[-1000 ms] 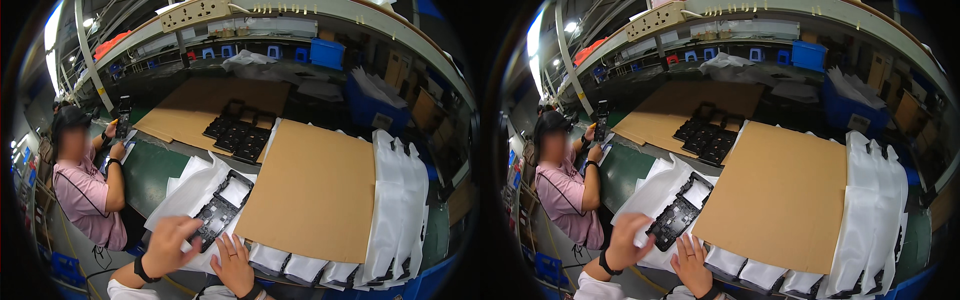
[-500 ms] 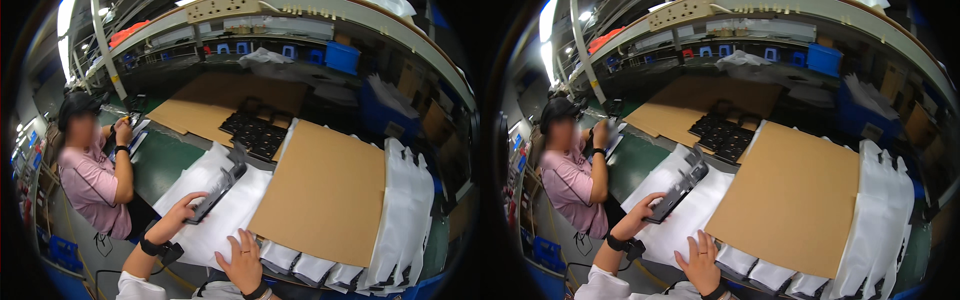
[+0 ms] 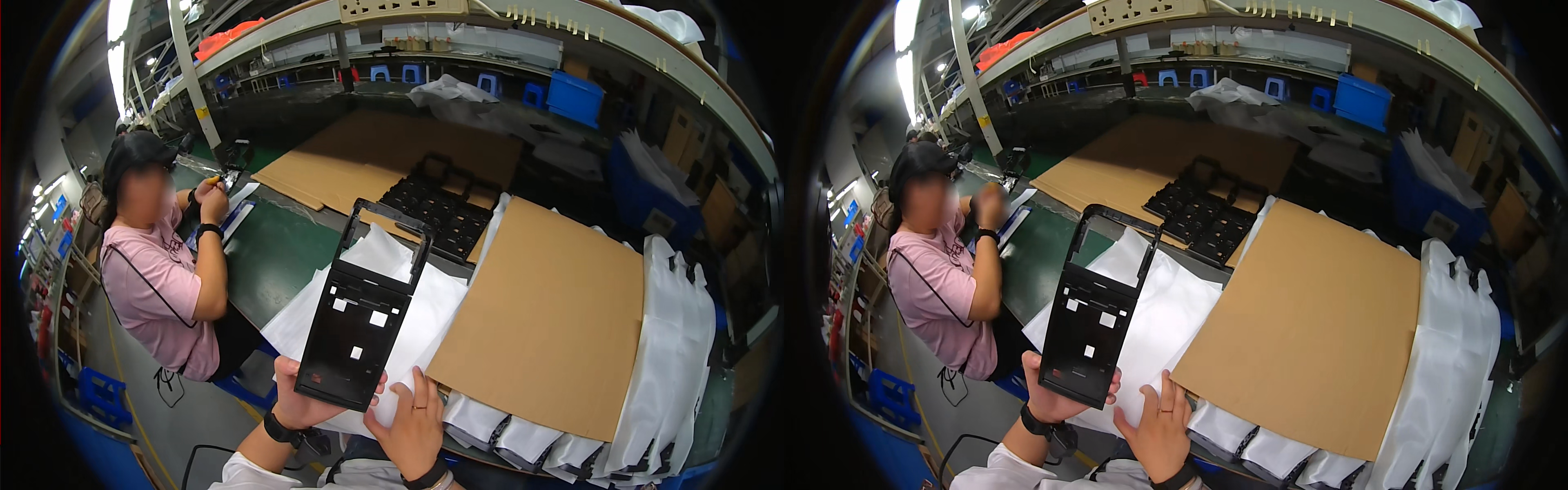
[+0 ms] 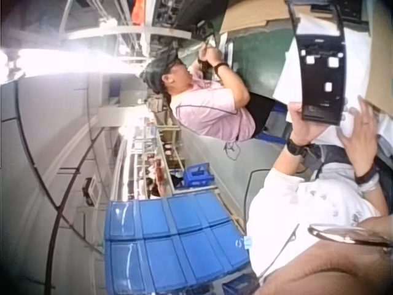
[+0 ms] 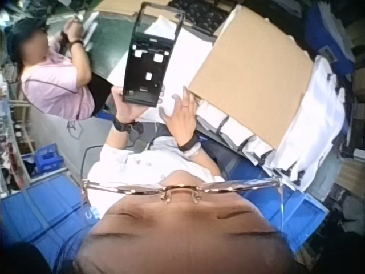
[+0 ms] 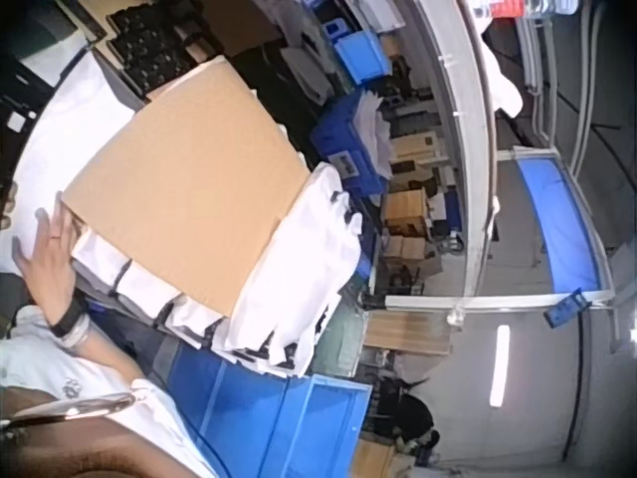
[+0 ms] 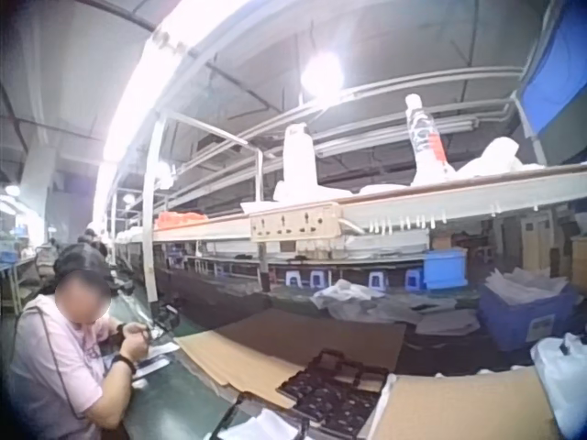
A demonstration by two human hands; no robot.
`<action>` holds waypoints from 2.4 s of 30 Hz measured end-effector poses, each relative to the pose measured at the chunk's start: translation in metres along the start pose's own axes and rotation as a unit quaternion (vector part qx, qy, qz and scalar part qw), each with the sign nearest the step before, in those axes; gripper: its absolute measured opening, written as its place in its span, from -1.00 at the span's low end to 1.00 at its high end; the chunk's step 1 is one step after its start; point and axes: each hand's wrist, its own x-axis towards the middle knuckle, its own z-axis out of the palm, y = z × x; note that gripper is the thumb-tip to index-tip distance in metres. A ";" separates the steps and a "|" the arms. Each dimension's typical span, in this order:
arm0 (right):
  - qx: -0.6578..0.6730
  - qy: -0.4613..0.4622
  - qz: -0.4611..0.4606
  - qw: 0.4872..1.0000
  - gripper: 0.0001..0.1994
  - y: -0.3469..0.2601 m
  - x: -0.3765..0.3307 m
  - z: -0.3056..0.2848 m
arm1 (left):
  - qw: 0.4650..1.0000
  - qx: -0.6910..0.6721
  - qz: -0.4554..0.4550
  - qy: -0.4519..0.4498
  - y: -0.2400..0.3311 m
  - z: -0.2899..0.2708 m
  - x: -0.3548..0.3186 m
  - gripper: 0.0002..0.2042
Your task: Inspecting and inserting black electronic device housings into protective white foam sleeves on a factory assembly line.
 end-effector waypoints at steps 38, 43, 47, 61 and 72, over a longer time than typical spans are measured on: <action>-0.067 -0.056 -0.069 0.994 -0.62 0.011 -0.009 -0.006 | 0.542 0.774 0.227 0.235 0.147 -0.140 0.226 -0.55; 0.000 -0.055 -0.066 0.996 -0.54 0.005 -0.011 -0.006 | 0.432 0.862 0.041 0.263 0.173 -0.247 0.252 -0.38; 0.013 -0.056 -0.111 0.992 -0.51 0.003 -0.008 -0.015 | 0.552 0.791 0.190 0.184 0.167 -0.149 0.272 -0.52; 0.078 -0.071 -0.079 0.991 -0.55 0.003 -0.016 -0.002 | 0.452 0.719 0.213 -0.483 -0.186 0.186 0.200 -0.46; -0.016 -0.093 -0.080 0.992 -0.58 0.030 -0.026 0.021 | 0.324 0.707 0.192 -0.598 -0.207 0.172 0.210 -0.50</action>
